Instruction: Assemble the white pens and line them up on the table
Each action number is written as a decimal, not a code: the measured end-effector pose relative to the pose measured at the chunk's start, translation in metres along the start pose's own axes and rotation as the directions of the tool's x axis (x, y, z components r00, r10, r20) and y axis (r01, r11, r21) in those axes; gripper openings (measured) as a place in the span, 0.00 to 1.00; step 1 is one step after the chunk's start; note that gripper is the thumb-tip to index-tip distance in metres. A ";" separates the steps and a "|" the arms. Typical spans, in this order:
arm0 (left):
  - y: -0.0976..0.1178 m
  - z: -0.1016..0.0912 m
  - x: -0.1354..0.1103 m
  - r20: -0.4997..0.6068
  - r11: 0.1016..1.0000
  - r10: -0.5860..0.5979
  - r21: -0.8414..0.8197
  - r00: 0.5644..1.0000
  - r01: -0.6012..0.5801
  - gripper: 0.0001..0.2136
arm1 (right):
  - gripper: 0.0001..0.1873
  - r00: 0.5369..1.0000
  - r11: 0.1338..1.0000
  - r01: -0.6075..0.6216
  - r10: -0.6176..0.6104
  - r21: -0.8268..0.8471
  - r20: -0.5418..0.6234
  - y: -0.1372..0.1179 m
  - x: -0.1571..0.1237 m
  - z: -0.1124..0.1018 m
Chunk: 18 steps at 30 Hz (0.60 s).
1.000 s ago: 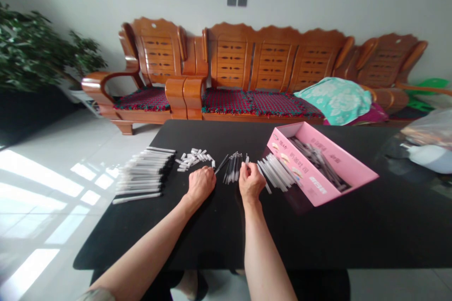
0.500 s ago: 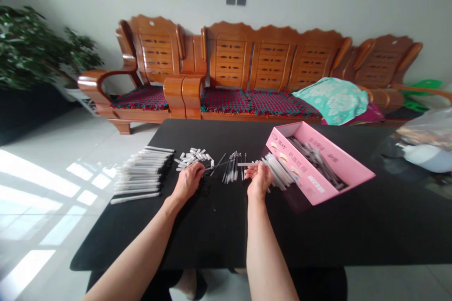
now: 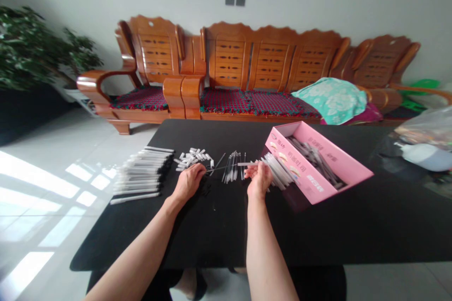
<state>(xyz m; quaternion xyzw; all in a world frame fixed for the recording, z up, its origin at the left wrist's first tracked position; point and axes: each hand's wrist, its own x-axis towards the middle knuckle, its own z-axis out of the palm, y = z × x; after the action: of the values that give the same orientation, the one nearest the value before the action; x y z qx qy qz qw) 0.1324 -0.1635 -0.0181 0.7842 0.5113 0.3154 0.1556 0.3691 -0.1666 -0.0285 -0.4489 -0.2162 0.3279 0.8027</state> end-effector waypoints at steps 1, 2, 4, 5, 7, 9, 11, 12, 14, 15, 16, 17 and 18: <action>0.000 0.000 0.000 0.000 1.000 0.002 -0.001 1.000 -0.002 0.09 | 0.22 1.000 1.000 0.000 0.000 0.000 0.004 0.000 0.000 0.000; 0.001 0.000 0.000 -0.001 1.000 0.003 -0.002 1.000 -0.003 0.09 | 0.22 1.000 1.000 0.000 0.000 -0.002 0.007 0.001 0.000 0.000; 0.002 0.000 0.000 -0.003 1.000 0.007 -0.003 1.000 -0.007 0.09 | 0.22 1.000 1.000 -0.003 0.004 -0.009 0.015 0.001 0.000 0.000; 0.002 0.000 0.000 -0.005 1.000 0.009 -0.004 1.000 -0.009 0.09 | 0.22 1.000 1.000 -0.007 0.007 -0.012 0.017 0.001 -0.001 0.000; 0.002 0.000 0.000 -0.007 1.000 0.011 -0.009 1.000 -0.011 0.09 | 0.22 1.000 1.000 -0.014 0.015 -0.013 0.024 0.001 -0.001 0.001; 0.003 0.001 0.000 -0.007 1.000 0.009 -0.020 1.000 -0.009 0.09 | 0.21 0.999 1.000 -0.020 0.020 -0.008 0.034 0.002 -0.002 0.002; 0.004 0.001 0.000 -0.008 0.999 0.007 -0.046 1.000 -0.007 0.09 | 0.20 0.998 0.999 -0.032 0.032 -0.005 0.051 0.002 -0.002 0.003; 0.005 0.001 0.000 -0.010 0.998 0.010 -0.068 1.000 -0.011 0.08 | 0.20 0.997 0.999 -0.041 0.042 -0.007 0.065 0.002 -0.003 0.003; 0.009 0.001 -0.001 -0.016 0.991 0.030 -0.128 0.999 -0.032 0.08 | 0.20 0.992 0.997 -0.072 0.073 -0.012 0.104 0.002 -0.004 0.005; 0.011 0.001 -0.001 -0.020 0.986 0.044 -0.162 0.999 -0.047 0.07 | 0.19 0.987 0.995 -0.094 0.095 -0.016 0.133 0.002 -0.005 0.005; 0.014 0.002 -0.001 -0.021 0.979 0.057 -0.193 0.998 -0.060 0.07 | 0.19 0.978 0.992 -0.121 0.122 -0.021 0.170 0.002 -0.006 0.006; 0.017 0.002 -0.001 -0.021 0.974 0.066 -0.218 0.998 -0.069 0.07 | 0.18 0.965 0.988 -0.152 0.154 -0.028 0.214 0.001 -0.008 0.007; 0.020 0.003 -0.001 -0.020 0.969 0.070 -0.237 0.997 -0.073 0.07 | 0.18 0.945 0.982 -0.187 0.190 -0.037 0.264 0.001 -0.010 0.008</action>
<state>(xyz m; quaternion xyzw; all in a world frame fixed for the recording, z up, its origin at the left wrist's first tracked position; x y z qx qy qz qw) 0.1478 -0.1730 -0.0096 0.7761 0.4421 0.3839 0.2340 0.3568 -0.1684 -0.0253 -0.4239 -0.2802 0.4594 0.7285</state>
